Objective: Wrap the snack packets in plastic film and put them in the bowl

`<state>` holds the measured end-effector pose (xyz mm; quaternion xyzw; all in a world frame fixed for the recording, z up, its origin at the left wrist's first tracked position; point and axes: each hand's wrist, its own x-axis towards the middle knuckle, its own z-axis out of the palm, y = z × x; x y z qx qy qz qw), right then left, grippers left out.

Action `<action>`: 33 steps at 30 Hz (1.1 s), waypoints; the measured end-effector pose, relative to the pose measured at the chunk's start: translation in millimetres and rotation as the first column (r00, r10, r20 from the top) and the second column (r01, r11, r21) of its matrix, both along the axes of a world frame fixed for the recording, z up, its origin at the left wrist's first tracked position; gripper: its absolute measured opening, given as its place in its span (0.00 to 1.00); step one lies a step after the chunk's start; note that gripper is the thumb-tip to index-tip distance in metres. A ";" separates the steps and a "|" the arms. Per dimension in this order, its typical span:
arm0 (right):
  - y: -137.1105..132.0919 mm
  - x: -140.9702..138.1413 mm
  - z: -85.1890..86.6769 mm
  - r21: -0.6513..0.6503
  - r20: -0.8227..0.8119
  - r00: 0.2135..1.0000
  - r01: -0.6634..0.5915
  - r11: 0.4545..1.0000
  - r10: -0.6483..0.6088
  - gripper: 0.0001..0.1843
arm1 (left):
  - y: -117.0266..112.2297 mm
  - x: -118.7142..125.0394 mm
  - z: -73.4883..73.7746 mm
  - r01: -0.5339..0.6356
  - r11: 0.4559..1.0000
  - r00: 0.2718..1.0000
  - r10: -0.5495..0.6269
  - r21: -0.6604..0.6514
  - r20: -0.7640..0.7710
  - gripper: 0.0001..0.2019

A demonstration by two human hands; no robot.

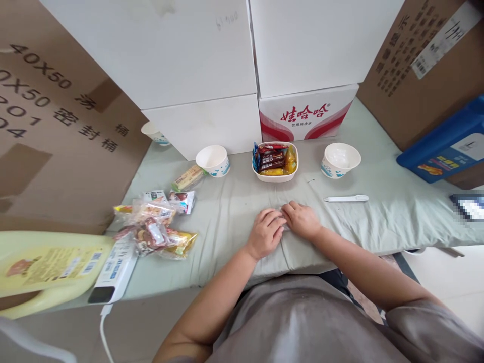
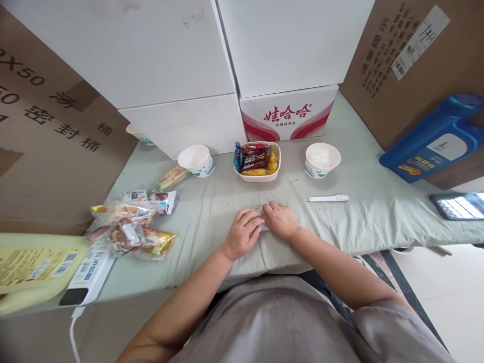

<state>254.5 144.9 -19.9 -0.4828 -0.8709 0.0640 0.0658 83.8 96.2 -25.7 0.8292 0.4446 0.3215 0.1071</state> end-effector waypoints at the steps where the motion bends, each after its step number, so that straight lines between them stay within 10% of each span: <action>1: 2.9 3.1 -0.5 0.010 -0.015 1.000 0.008 1.000 -0.008 0.16 | -0.1 1.6 0.9 -0.011 1.000 0.999 0.010 -0.013 -0.040 0.08; 7: 18.1 26.2 10.7 0.185 -0.207 0.963 0.210 0.960 -0.171 0.11 | 1.9 7.0 -1.4 -0.111 0.990 0.990 0.102 -0.087 -0.100 0.05; 13: -9.4 25.1 13.2 0.094 -0.152 0.928 -0.328 0.940 0.339 0.10 | 5.0 -1.1 -9.4 -0.140 0.988 0.982 0.147 -0.057 0.122 0.10; 18: 33.4 65.8 43.3 0.181 -0.125 0.989 -0.052 0.982 0.076 0.16 | 8.1 -3.8 -8.9 -0.140 0.984 0.965 0.160 -0.107 0.210 0.07; 24: 120.5 117.0 89.4 0.095 -0.031 0.888 0.460 0.883 -0.460 0.22 | 9.2 3.0 -1.0 -0.100 0.986 0.988 0.114 -0.130 0.101 0.05; 29: 139.8 116.9 82.7 -0.102 0.117 0.890 0.453 0.886 -0.441 0.28 | 11.0 0.9 -4.9 -0.091 0.986 0.985 0.110 -0.142 0.136 0.05; 33: 109.9 112.0 70.8 0.263 -0.013 0.926 0.367 0.892 -0.377 0.28 | 12.0 1.7 -10.3 -0.107 0.982 0.981 0.129 -0.152 0.143 0.05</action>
